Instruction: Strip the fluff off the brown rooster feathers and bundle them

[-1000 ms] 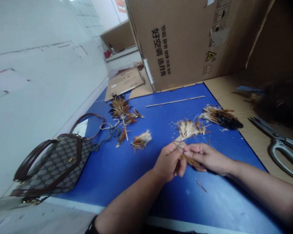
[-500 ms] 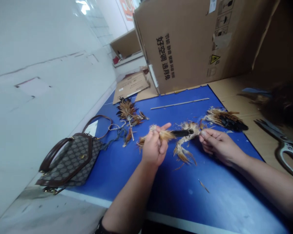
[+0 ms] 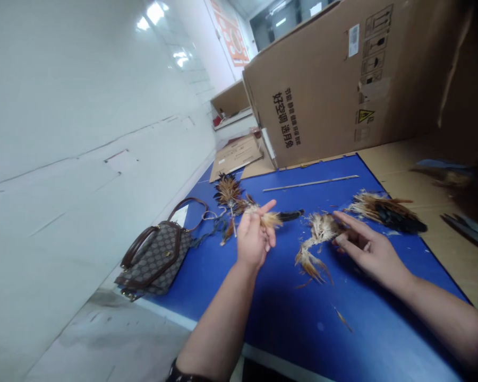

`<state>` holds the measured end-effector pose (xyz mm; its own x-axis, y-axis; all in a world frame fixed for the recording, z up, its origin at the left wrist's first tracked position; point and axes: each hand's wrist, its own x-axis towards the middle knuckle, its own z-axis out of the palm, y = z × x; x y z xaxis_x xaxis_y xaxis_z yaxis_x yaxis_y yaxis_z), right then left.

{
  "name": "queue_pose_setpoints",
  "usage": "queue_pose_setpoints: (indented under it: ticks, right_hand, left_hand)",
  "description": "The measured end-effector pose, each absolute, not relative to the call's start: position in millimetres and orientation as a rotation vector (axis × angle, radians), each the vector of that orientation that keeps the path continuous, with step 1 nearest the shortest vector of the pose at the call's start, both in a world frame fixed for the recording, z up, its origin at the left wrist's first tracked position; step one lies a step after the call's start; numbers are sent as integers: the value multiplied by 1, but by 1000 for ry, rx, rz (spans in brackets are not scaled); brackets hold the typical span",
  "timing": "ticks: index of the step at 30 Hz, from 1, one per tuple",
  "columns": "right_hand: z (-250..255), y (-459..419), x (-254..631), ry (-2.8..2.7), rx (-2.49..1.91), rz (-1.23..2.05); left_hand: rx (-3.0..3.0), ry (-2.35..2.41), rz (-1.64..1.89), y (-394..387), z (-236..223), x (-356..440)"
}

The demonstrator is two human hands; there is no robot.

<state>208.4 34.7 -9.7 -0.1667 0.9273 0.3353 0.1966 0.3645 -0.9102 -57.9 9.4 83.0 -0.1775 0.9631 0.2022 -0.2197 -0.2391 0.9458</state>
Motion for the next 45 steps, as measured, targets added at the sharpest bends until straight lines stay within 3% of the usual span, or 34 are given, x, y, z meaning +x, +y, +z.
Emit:
queue_pose_setpoints:
  ticks: [7,10,13,19,29,40,43,45]
  right_hand:
    - [-26,42,203,-1680,-1041,626]
    - [-29,43,202,-1728,-1029,572]
    - [-28,43,202,-1771,-1016,538]
    - [-30,44,203,-1814,-1035,533]
    - [-29,43,204,-1816,-1119,555]
    - [-29,42,202,-1801,-1070,534]
    - [-25,40,201,-1767,-1049,497]
    - [-20,37,200,-1742,-1048,482]
  left_hand:
    - [1911,1541,1423,48,120,-104]
    - [2442,2029,758,79,114,-119]
    - [2507,2228,-32,100,96,-122]
    - [2457,2163,-362,118,58,-120]
    - [2445,2100,-387,134,43,-128]
    - [2367,2023,-125,123,84,-150]
    - [2410,2044,52,110,96,-152]
    - [2487,1995,383,93,98,-145]
